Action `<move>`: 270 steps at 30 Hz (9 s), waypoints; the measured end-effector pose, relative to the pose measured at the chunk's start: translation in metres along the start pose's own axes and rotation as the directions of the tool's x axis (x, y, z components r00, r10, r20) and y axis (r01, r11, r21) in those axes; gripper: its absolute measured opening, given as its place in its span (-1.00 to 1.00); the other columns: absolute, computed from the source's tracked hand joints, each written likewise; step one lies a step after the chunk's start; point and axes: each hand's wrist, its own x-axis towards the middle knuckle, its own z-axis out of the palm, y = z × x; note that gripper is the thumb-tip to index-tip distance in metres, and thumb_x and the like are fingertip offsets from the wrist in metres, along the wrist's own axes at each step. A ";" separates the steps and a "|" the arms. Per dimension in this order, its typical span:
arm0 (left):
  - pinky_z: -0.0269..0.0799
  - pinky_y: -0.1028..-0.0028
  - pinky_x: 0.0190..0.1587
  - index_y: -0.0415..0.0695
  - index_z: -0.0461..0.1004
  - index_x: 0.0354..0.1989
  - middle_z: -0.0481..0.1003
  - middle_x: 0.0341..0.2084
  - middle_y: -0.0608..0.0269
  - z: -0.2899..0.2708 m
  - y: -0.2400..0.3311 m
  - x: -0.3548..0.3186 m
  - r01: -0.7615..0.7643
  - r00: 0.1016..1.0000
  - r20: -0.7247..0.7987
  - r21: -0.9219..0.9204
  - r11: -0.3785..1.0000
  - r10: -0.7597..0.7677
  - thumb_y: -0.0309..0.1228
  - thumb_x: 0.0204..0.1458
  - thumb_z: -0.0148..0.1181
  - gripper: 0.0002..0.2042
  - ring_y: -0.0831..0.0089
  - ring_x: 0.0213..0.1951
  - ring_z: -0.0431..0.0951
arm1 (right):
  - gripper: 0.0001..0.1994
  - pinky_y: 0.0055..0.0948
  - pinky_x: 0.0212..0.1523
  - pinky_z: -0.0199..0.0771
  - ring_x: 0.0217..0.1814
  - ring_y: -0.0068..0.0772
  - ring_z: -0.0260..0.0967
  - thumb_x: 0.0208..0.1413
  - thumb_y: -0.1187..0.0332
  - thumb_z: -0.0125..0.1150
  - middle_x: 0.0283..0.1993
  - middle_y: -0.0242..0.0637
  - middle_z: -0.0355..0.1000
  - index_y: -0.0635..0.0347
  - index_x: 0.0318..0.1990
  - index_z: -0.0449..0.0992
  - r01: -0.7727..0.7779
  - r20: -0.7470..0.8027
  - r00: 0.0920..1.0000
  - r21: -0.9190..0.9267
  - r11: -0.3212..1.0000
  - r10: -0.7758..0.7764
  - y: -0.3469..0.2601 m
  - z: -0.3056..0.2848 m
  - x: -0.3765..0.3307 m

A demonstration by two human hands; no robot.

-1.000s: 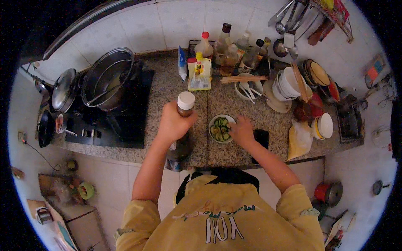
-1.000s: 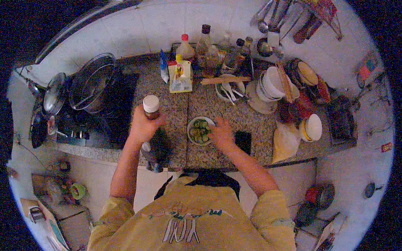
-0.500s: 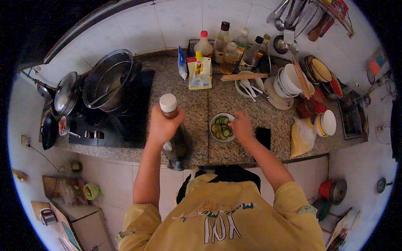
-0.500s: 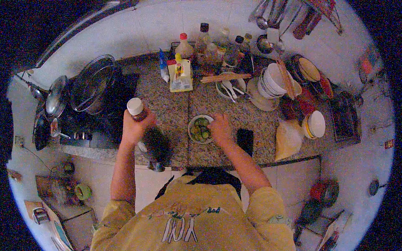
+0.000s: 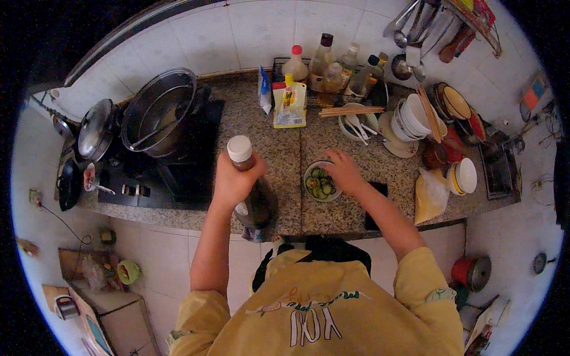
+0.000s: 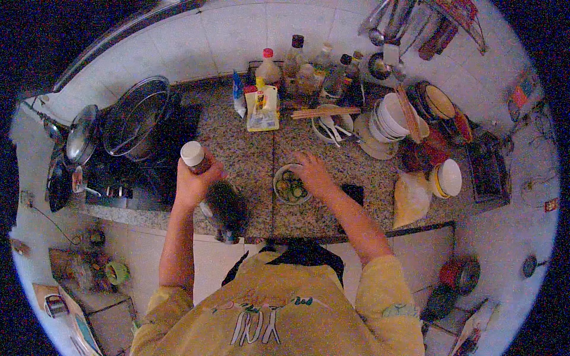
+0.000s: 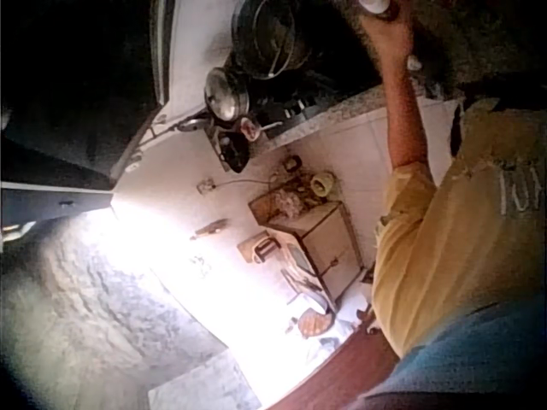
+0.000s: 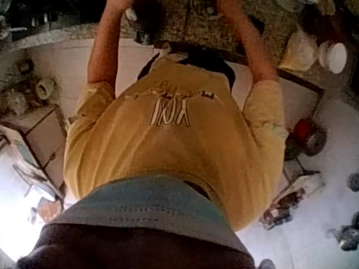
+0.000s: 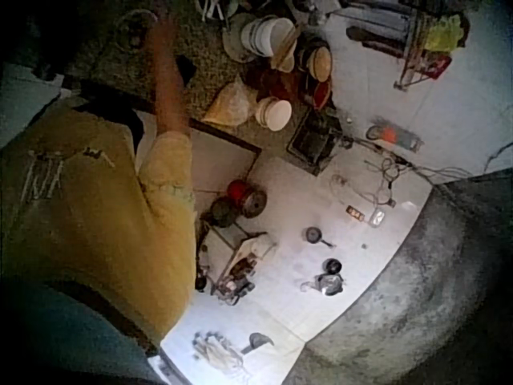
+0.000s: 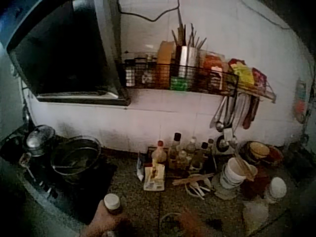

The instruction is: The person slices a cucumber into thin rounds on a green cutting board using a knife. They then transfer the cucumber slices into a white bowl and add seasonings from a packet and a bottle.

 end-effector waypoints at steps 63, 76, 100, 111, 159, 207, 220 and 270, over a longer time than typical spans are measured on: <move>0.34 0.56 -0.44 -0.20 0.37 -0.54 0.42 -0.61 0.30 -0.042 0.029 -0.044 -0.148 0.989 -0.028 -0.148 0.978 0.145 -0.66 -0.23 0.19 -0.87 0.54 -0.53 0.43 | -0.76 -0.24 -0.05 0.36 -0.14 -0.22 0.31 0.05 0.37 0.08 -0.11 -0.06 0.33 0.32 -0.18 0.34 -0.155 0.835 0.477 0.385 -0.910 0.272 -0.091 0.036 -0.178; 0.35 0.55 -0.39 -0.21 0.33 -0.54 0.43 -0.57 0.21 -0.106 0.048 -0.223 -0.039 0.872 -0.478 0.144 0.989 0.104 -0.70 -0.23 0.10 -0.87 0.49 -0.49 0.42 | -0.72 -0.12 0.06 0.25 -0.10 -0.08 0.26 0.15 0.33 -0.28 -0.16 -0.02 0.26 0.36 -0.10 0.20 0.391 0.825 0.404 0.236 -0.890 0.396 -0.168 0.188 -0.086; 0.37 0.35 -0.45 -0.16 0.40 -0.58 0.44 -0.62 0.01 -0.102 -0.173 -0.260 0.004 0.999 0.025 0.599 0.801 -0.023 -0.48 -0.35 0.22 -0.86 0.06 -0.52 0.47 | -0.55 -0.46 -0.48 0.23 -0.52 -0.52 0.13 0.15 0.01 -0.09 -0.44 -0.42 0.23 0.14 0.05 0.17 -0.191 0.531 0.059 0.837 -0.513 0.845 -0.219 0.168 -0.220; 0.38 0.36 -0.17 -0.08 0.43 -0.15 0.46 -0.27 0.05 0.129 -0.411 -0.194 0.024 0.795 0.430 0.683 0.730 -0.428 -0.19 -0.17 0.18 -0.61 0.21 -0.23 0.47 | -0.45 -0.56 -0.38 0.16 -0.43 -0.57 0.08 0.13 0.36 -0.02 -0.43 -0.39 0.17 0.25 0.24 -0.04 -0.651 0.089 0.258 0.752 0.105 0.962 -0.207 0.135 -0.281; 0.32 0.38 -0.06 -0.09 0.39 -0.06 0.44 -0.17 0.08 0.228 -0.597 -0.126 0.057 0.710 0.296 0.880 0.471 -0.638 -0.12 -0.07 0.12 -0.57 0.28 -0.14 0.43 | -0.50 -0.51 -0.50 0.12 -0.53 -0.51 0.00 0.18 0.33 -0.13 -0.53 -0.41 0.07 0.33 0.23 0.00 -0.705 0.119 0.354 0.685 0.182 0.927 -0.206 0.143 -0.291; 0.32 0.24 -0.07 -0.09 0.30 0.00 0.40 -0.18 0.04 0.020 -0.135 -0.113 0.053 0.998 0.003 0.578 0.814 -0.067 -0.61 -0.34 0.24 -0.42 0.03 -0.05 0.34 | -0.54 -0.22 -0.16 0.33 -0.14 -0.12 0.28 -0.11 0.42 0.18 -0.28 -0.15 0.30 0.09 0.04 0.36 -0.033 -0.115 0.991 0.284 0.958 0.068 -0.166 0.076 -0.012; 0.39 0.24 -0.29 0.00 0.49 -0.25 0.39 -0.32 0.16 -0.003 -0.177 -0.107 0.070 0.991 0.009 0.816 0.574 -0.132 -0.53 -0.21 0.11 -0.72 0.15 -0.22 0.41 | -0.85 -0.24 -0.41 0.34 -0.42 -0.08 0.34 -0.13 0.35 0.24 -0.46 -0.18 0.38 0.20 -0.45 0.43 -0.167 0.129 0.986 0.645 0.746 0.109 -0.161 0.056 -0.007; 0.33 0.33 -0.08 -0.21 0.51 -0.32 0.43 -0.22 0.02 0.030 -0.123 -0.159 0.094 0.980 -0.195 0.579 0.810 0.026 -0.69 -0.13 0.01 -0.79 0.14 -0.11 0.42 | -0.88 -0.18 -0.12 0.34 -0.09 -0.10 0.25 -0.02 0.52 -0.07 -0.18 -0.10 0.27 0.26 -0.37 0.43 -0.235 -0.367 0.893 0.111 0.966 0.259 0.109 -0.122 0.060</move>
